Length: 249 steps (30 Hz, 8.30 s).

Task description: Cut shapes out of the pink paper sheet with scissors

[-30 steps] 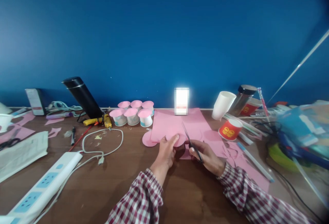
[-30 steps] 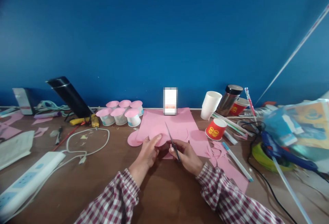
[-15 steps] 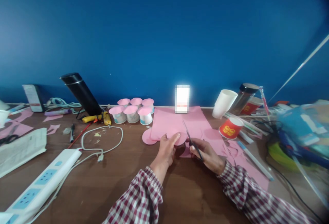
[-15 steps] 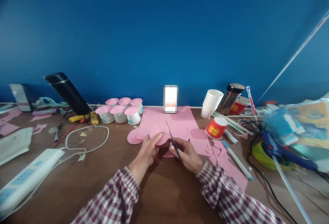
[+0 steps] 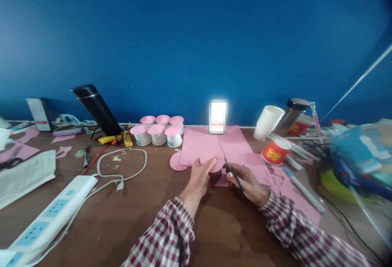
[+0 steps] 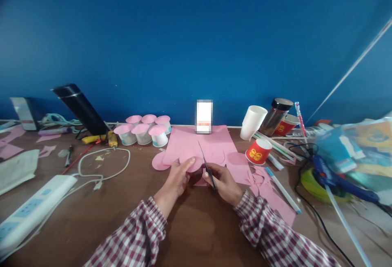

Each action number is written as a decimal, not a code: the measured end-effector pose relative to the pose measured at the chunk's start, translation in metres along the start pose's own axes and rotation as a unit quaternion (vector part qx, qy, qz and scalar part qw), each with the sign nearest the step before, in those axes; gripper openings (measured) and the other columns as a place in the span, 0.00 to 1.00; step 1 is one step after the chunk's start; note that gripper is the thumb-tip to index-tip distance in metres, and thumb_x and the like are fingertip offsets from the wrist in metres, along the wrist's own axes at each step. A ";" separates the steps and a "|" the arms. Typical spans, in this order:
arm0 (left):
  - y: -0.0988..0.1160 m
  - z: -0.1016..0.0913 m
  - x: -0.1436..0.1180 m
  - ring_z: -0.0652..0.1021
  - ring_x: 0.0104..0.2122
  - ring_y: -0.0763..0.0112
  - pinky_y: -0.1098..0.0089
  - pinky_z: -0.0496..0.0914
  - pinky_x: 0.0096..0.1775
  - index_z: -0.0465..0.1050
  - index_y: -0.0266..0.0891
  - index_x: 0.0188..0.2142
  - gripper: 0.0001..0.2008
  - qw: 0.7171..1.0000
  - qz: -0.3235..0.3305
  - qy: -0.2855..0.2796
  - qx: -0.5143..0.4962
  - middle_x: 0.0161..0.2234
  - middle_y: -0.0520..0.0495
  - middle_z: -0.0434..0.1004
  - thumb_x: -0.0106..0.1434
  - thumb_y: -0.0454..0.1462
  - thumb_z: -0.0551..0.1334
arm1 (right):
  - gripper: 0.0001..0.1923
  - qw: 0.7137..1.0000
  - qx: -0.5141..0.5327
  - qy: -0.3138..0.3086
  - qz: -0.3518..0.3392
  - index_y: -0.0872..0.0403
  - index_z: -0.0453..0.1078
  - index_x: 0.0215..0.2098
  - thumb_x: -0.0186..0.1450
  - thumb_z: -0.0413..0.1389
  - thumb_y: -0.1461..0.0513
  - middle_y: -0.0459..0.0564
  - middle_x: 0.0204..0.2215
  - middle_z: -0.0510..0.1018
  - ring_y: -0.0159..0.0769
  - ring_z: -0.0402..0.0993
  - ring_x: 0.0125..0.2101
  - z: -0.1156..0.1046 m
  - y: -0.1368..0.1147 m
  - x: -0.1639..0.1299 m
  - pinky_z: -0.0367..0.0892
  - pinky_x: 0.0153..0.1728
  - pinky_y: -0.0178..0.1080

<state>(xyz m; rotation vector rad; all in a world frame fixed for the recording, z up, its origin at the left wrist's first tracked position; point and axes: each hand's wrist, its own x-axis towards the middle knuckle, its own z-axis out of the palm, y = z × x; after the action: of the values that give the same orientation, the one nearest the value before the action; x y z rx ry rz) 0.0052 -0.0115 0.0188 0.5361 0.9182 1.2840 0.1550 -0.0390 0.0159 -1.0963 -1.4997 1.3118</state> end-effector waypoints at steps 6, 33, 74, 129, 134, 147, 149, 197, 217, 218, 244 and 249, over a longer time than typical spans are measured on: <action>-0.002 0.000 0.001 0.78 0.28 0.65 0.66 0.71 0.32 0.70 0.35 0.36 0.20 1.000 0.012 -0.018 -0.017 0.28 0.46 0.78 0.44 0.38 0.72 | 0.21 1.000 0.012 -0.014 -0.004 0.57 0.72 0.42 0.62 0.56 0.49 0.45 0.22 0.68 0.30 0.62 0.23 -0.001 0.003 0.000 0.59 0.22 0.32; -0.003 0.000 0.003 0.78 0.27 0.64 0.66 0.72 0.30 0.66 0.37 0.38 0.22 1.000 -0.005 0.001 -0.009 0.29 0.45 0.78 0.45 0.37 0.71 | 0.23 1.000 0.003 0.015 -0.009 0.57 0.72 0.42 0.59 0.59 0.48 0.42 0.20 0.66 0.28 0.61 0.19 0.001 0.002 0.000 0.59 0.19 0.31; -0.009 -0.005 0.006 0.75 0.22 0.68 0.68 0.69 0.25 0.67 0.34 0.33 0.18 0.998 0.013 -0.054 -0.008 0.23 0.47 0.74 0.47 0.41 0.70 | 0.23 1.000 0.010 0.010 -0.010 0.59 0.72 0.42 0.60 0.58 0.48 0.43 0.19 0.66 0.28 0.61 0.19 0.000 0.008 0.002 0.60 0.19 0.31; -0.005 -0.003 0.004 0.77 0.23 0.65 0.66 0.71 0.25 0.65 0.35 0.37 0.24 1.000 -0.012 -0.012 0.018 0.25 0.47 0.75 0.45 0.42 0.72 | 0.26 0.999 -0.006 0.030 0.011 0.59 0.72 0.42 0.58 0.58 0.45 0.42 0.17 0.66 0.28 0.61 0.17 0.002 0.004 0.001 0.59 0.17 0.32; -0.003 -0.001 0.003 0.77 0.23 0.66 0.67 0.71 0.25 0.64 0.35 0.39 0.26 1.000 -0.023 0.004 0.021 0.25 0.46 0.76 0.44 0.41 0.72 | 0.26 1.000 -0.003 0.024 0.006 0.59 0.72 0.42 0.58 0.58 0.46 0.42 0.17 0.65 0.28 0.60 0.17 0.001 0.003 0.000 0.59 0.17 0.31; -0.006 -0.004 0.004 0.76 0.22 0.66 0.67 0.70 0.25 0.66 0.35 0.36 0.23 1.000 -0.012 -0.023 0.008 0.24 0.47 0.75 0.45 0.42 0.72 | 0.26 0.999 -0.017 0.037 0.004 0.59 0.73 0.42 0.58 0.58 0.46 0.41 0.16 0.65 0.28 0.61 0.17 0.002 0.001 0.000 0.60 0.17 0.32; -0.006 -0.004 0.004 0.76 0.22 0.66 0.66 0.70 0.25 0.65 0.36 0.35 0.22 1.000 -0.015 -0.022 0.005 0.24 0.47 0.75 0.45 0.42 0.72 | 0.27 0.999 -0.021 0.037 0.003 0.59 0.73 0.42 0.58 0.58 0.45 0.41 0.15 0.65 0.28 0.60 0.16 0.003 0.000 -0.001 0.59 0.17 0.32; -0.008 -0.007 0.007 0.73 0.20 0.69 0.68 0.69 0.24 0.69 0.33 0.33 0.19 0.999 -0.021 -0.050 -0.002 0.22 0.47 0.73 0.46 0.41 0.71 | 0.25 0.999 -0.027 0.028 0.009 0.60 0.71 0.40 0.57 0.60 0.48 0.41 0.15 0.66 0.27 0.61 0.16 0.001 0.003 0.000 0.59 0.17 0.31; -0.003 -0.001 0.004 0.69 0.16 0.74 0.72 0.62 0.19 0.66 0.35 0.29 0.18 0.999 -0.018 -0.044 -0.002 0.18 0.52 0.68 0.45 0.42 0.71 | 0.26 0.998 -0.049 0.039 0.019 0.60 0.72 0.40 0.58 0.58 0.46 0.41 0.14 0.67 0.28 0.61 0.15 0.000 0.005 0.000 0.59 0.17 0.32; -0.003 -0.001 0.004 0.69 0.16 0.74 0.72 0.62 0.19 0.66 0.36 0.29 0.18 0.999 -0.020 -0.045 -0.005 0.18 0.52 0.68 0.45 0.42 0.71 | 0.26 0.998 -0.053 0.040 0.018 0.60 0.72 0.40 0.58 0.58 0.46 0.41 0.14 0.67 0.28 0.62 0.15 0.000 0.006 0.000 0.59 0.17 0.32; -0.005 -0.005 0.006 0.70 0.17 0.73 0.71 0.63 0.20 0.67 0.35 0.28 0.17 0.998 -0.014 -0.061 0.004 0.18 0.51 0.69 0.47 0.43 0.70 | 0.28 0.998 -0.046 0.043 0.023 0.60 0.73 0.40 0.55 0.59 0.44 0.41 0.15 0.66 0.28 0.62 0.15 0.002 0.001 0.001 0.60 0.17 0.33; -0.003 -0.003 0.004 0.69 0.15 0.73 0.71 0.61 0.19 0.67 0.35 0.27 0.18 0.999 -0.019 -0.048 0.010 0.17 0.51 0.68 0.44 0.44 0.71 | 0.28 0.998 -0.047 0.044 0.021 0.59 0.72 0.40 0.55 0.59 0.44 0.41 0.14 0.66 0.28 0.62 0.15 0.002 0.001 0.000 0.60 0.16 0.33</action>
<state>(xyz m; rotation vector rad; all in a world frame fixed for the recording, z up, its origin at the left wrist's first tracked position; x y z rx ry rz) 0.0047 -0.0088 0.0135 0.5874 0.8583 1.2059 0.1530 -0.0392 0.0151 -1.2349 -1.4921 1.2154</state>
